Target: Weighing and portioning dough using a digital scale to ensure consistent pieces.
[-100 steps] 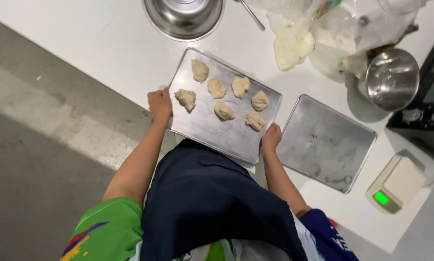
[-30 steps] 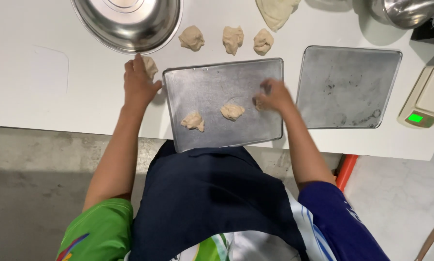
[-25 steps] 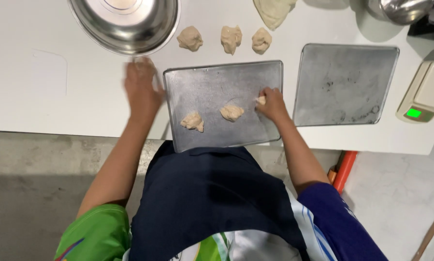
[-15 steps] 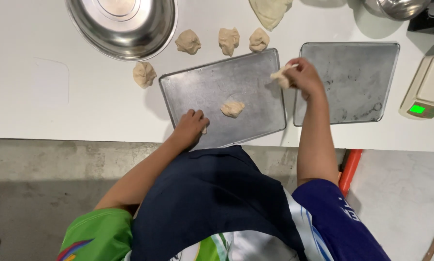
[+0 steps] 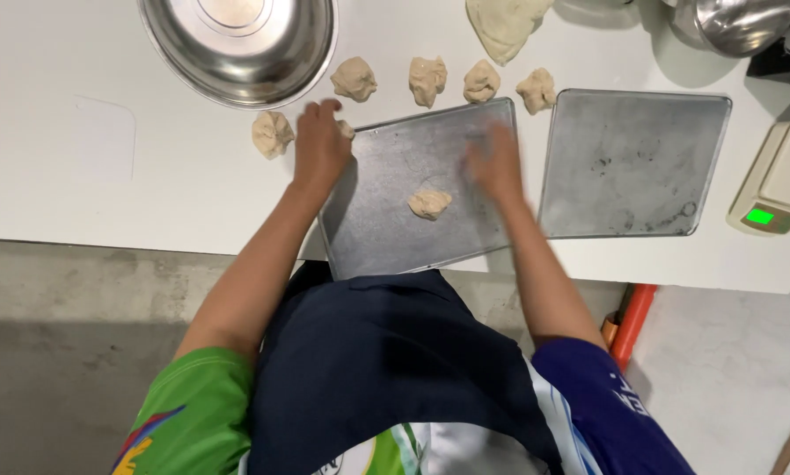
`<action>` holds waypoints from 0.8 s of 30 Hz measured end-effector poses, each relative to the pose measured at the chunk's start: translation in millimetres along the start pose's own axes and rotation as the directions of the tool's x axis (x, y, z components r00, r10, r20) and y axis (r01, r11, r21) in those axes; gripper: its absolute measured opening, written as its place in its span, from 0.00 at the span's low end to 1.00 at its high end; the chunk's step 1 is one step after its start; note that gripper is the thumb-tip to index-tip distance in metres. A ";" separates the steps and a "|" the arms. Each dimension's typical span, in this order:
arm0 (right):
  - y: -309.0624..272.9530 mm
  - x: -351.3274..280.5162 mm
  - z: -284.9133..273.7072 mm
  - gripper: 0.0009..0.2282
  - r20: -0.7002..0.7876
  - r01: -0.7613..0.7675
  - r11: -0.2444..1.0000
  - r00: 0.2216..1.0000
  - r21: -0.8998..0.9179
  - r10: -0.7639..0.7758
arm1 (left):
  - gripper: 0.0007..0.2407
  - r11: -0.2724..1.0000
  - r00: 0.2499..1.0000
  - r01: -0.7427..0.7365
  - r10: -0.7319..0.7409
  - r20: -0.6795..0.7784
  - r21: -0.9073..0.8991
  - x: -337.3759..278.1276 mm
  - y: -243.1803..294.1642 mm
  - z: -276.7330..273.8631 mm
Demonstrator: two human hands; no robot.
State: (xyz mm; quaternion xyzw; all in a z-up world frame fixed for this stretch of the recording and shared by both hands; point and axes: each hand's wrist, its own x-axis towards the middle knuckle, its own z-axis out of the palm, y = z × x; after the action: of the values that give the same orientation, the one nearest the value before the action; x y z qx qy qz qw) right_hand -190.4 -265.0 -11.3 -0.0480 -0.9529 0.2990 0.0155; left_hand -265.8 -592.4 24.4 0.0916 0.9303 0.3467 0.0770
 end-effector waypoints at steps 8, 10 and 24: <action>-74.6 -100.2 42.4 0.18 0.190 0.043 0.999 0.981 -0.014 -0.039 | 0.20 0.975 0.949 -0.220 0.223 -0.221 0.041 5.9 -5.8 -2.6; -65.2 -110.9 48.6 0.18 0.258 -0.034 0.998 0.966 0.057 0.019 | 0.29 0.920 0.956 -0.267 0.290 -0.039 0.288 0.2 -7.8 -6.3; 27.5 -54.0 -36.1 0.26 0.102 -0.520 0.817 0.853 0.247 0.512 | 0.25 0.905 0.930 -0.329 0.262 0.256 0.268 -128.0 -6.4 -8.3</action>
State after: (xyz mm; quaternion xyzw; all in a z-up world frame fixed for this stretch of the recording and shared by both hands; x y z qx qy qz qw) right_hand -132.4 -227.5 2.5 -0.2970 -0.8555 0.4176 -0.0747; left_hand -144.0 -631.0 36.6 0.2800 0.9340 0.1938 0.1078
